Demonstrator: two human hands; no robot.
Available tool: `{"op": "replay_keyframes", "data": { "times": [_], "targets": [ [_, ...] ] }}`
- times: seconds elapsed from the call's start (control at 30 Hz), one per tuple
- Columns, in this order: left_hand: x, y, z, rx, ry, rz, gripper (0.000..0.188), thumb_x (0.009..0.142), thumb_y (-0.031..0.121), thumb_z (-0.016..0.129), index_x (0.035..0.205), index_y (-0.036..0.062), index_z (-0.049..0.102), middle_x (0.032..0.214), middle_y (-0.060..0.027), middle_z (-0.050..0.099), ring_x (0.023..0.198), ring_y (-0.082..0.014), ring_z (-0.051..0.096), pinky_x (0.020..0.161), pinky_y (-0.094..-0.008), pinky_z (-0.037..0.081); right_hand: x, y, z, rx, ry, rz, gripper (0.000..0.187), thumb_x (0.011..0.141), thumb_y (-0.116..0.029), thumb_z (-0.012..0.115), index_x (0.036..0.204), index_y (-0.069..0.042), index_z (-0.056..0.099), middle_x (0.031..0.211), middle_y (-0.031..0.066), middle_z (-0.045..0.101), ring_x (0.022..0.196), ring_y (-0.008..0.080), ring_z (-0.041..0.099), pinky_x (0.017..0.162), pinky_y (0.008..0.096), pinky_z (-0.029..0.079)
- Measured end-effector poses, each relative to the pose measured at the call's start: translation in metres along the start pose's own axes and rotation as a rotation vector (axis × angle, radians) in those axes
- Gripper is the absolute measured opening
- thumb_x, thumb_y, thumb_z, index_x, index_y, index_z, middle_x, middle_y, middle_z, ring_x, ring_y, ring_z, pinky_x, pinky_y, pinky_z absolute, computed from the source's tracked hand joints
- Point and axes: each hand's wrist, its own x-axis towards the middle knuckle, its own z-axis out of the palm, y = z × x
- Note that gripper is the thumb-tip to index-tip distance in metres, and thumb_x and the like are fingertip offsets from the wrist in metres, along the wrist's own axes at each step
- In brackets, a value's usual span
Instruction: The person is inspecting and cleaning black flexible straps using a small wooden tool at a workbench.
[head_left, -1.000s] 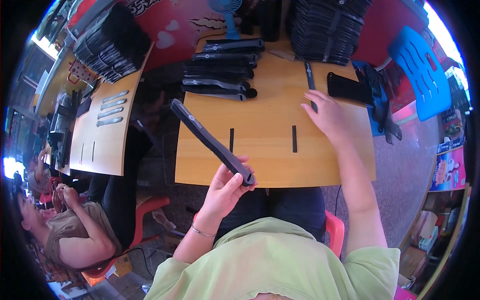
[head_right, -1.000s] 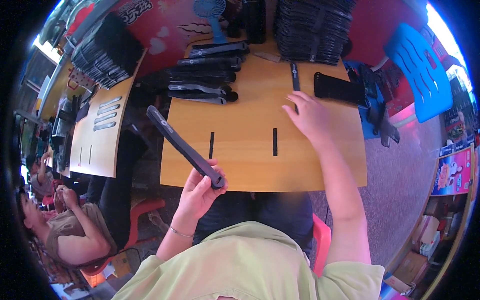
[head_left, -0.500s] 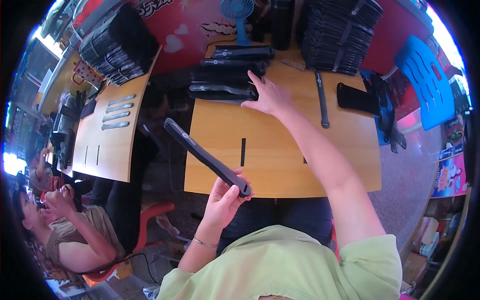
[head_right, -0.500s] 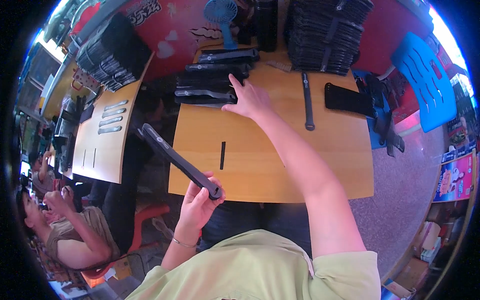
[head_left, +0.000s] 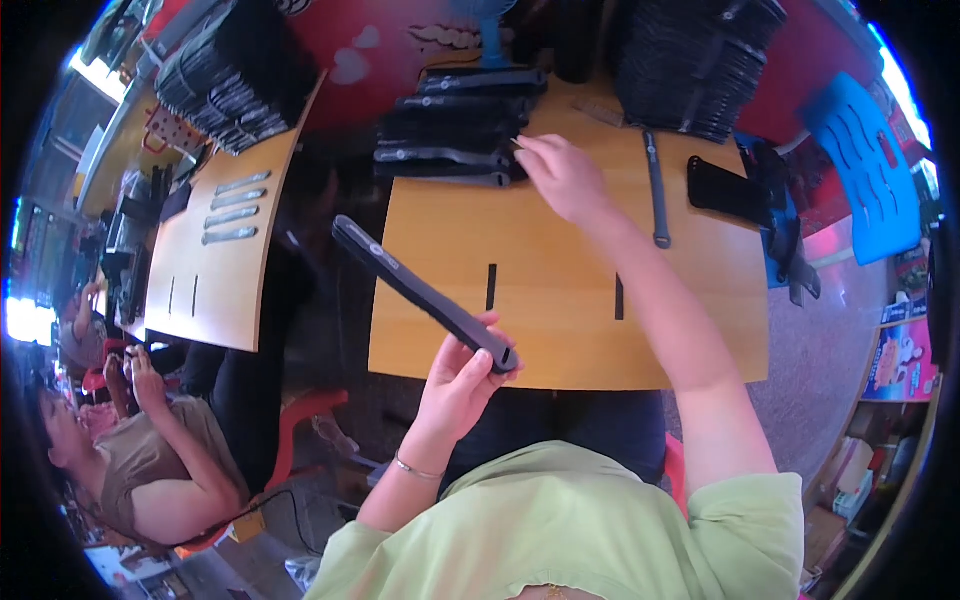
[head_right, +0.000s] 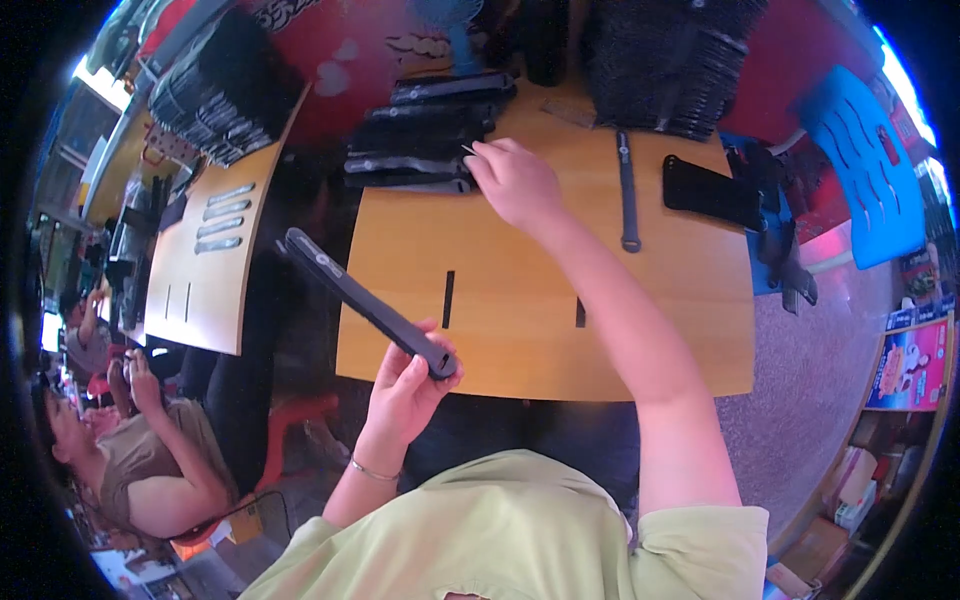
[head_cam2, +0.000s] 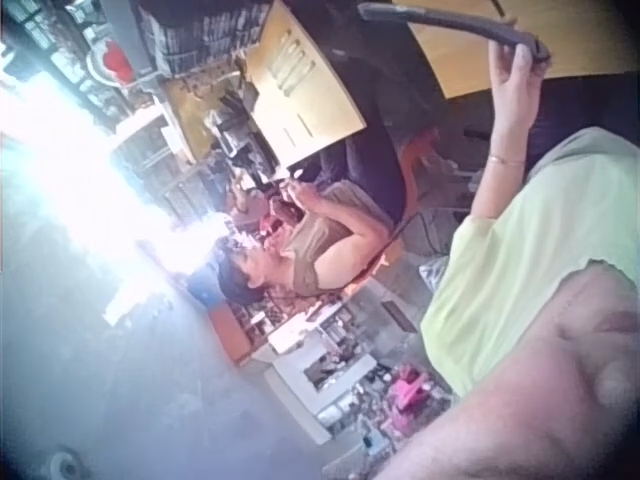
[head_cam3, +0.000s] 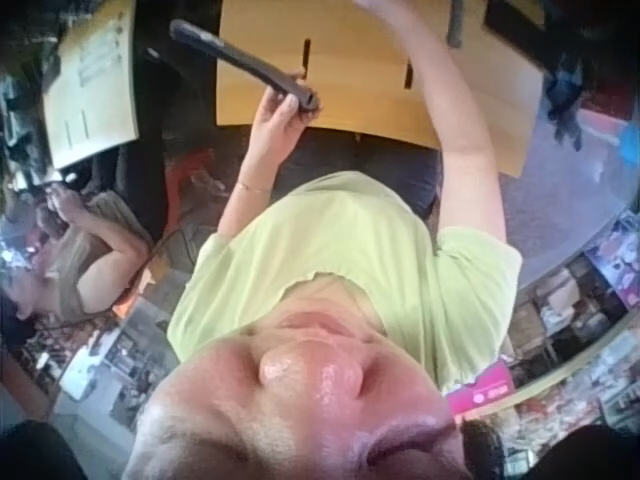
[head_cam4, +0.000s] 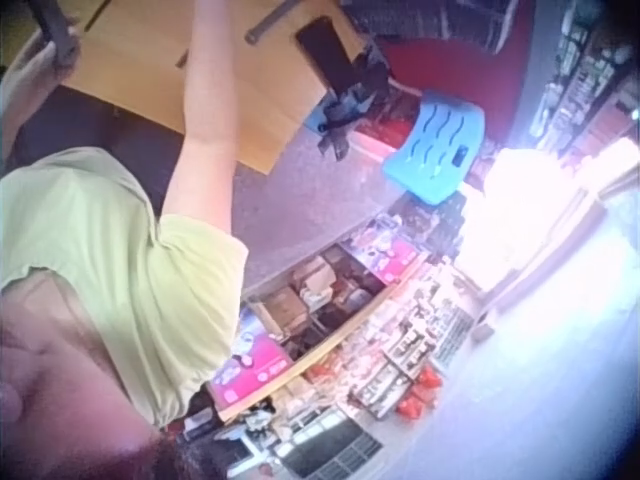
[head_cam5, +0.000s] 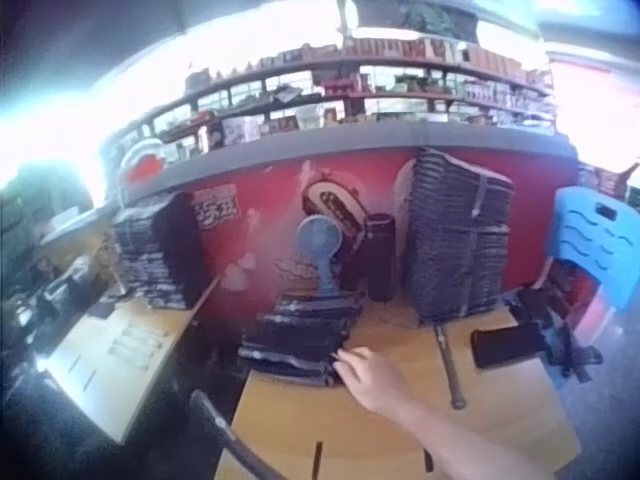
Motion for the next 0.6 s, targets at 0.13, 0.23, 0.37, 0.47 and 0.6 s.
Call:
{"op": "replay_keyframes", "data": {
  "times": [0.13, 0.23, 0.37, 0.47, 0.6],
  "targets": [
    [0.011, -0.001, -0.001, -0.089, 0.025, 0.06, 0.043, 0.092, 0.006, 0.053, 0.134, 0.0053, 0.04, 0.112, -0.0117, 0.056, 0.099, -0.0259, 0.061, 0.087, -0.0346, 0.051, -0.064, -0.06, -0.057, 0.324, -0.239, -0.029, 0.029, 0.09, -0.017, 0.052, 0.115, -0.007, 0.062, 0.09, 0.0173, 0.063, 0.079, 0.0315, 0.063, 0.07, 0.0365, 0.049],
    [0.02, -0.005, 0.003, -0.109, 0.007, 0.098, 0.042, 0.092, 0.006, 0.053, 0.133, 0.0058, 0.04, 0.115, -0.0133, 0.056, 0.103, -0.0282, 0.061, 0.089, -0.0342, 0.052, -0.112, -0.087, -0.078, 0.351, -0.353, 0.041, 0.029, 0.088, -0.012, 0.054, 0.116, -0.007, 0.062, 0.084, 0.0154, 0.064, 0.072, 0.0307, 0.062, 0.067, 0.0373, 0.049],
    [0.023, -0.012, 0.015, -0.084, 0.059, 0.161, 0.039, 0.092, 0.004, 0.054, 0.129, 0.0058, 0.043, 0.113, -0.0124, 0.057, 0.102, -0.0252, 0.061, 0.088, -0.0341, 0.053, -0.15, -0.1, -0.073, 0.317, -0.208, -0.054, 0.039, 0.086, -0.009, 0.058, 0.124, -0.009, 0.056, 0.079, 0.0124, 0.063, 0.066, 0.0272, 0.06, 0.059, 0.0376, 0.048],
    [0.021, -0.017, 0.02, -0.046, 0.078, 0.195, 0.036, 0.092, 0.004, 0.054, 0.127, 0.0058, 0.044, 0.112, -0.012, 0.058, 0.101, -0.0239, 0.061, 0.088, -0.0343, 0.053, -0.165, -0.098, -0.062, 0.233, -0.133, -0.071, 0.045, 0.085, -0.008, 0.061, 0.129, -0.011, 0.051, 0.076, 0.0109, 0.062, 0.064, 0.0259, 0.06, 0.056, 0.0368, 0.047],
    [0.019, -0.019, 0.021, 0.002, 0.106, 0.235, 0.034, 0.092, 0.005, 0.055, 0.124, 0.0059, 0.045, 0.11, -0.0117, 0.058, 0.101, -0.0233, 0.061, 0.086, -0.0336, 0.054, -0.173, -0.103, -0.062, 0.178, -0.113, -0.054, 0.048, 0.082, -0.006, 0.063, 0.129, -0.012, 0.052, 0.07, 0.0088, 0.06, 0.059, 0.0234, 0.059, 0.053, 0.0358, 0.046]
  ]
}}
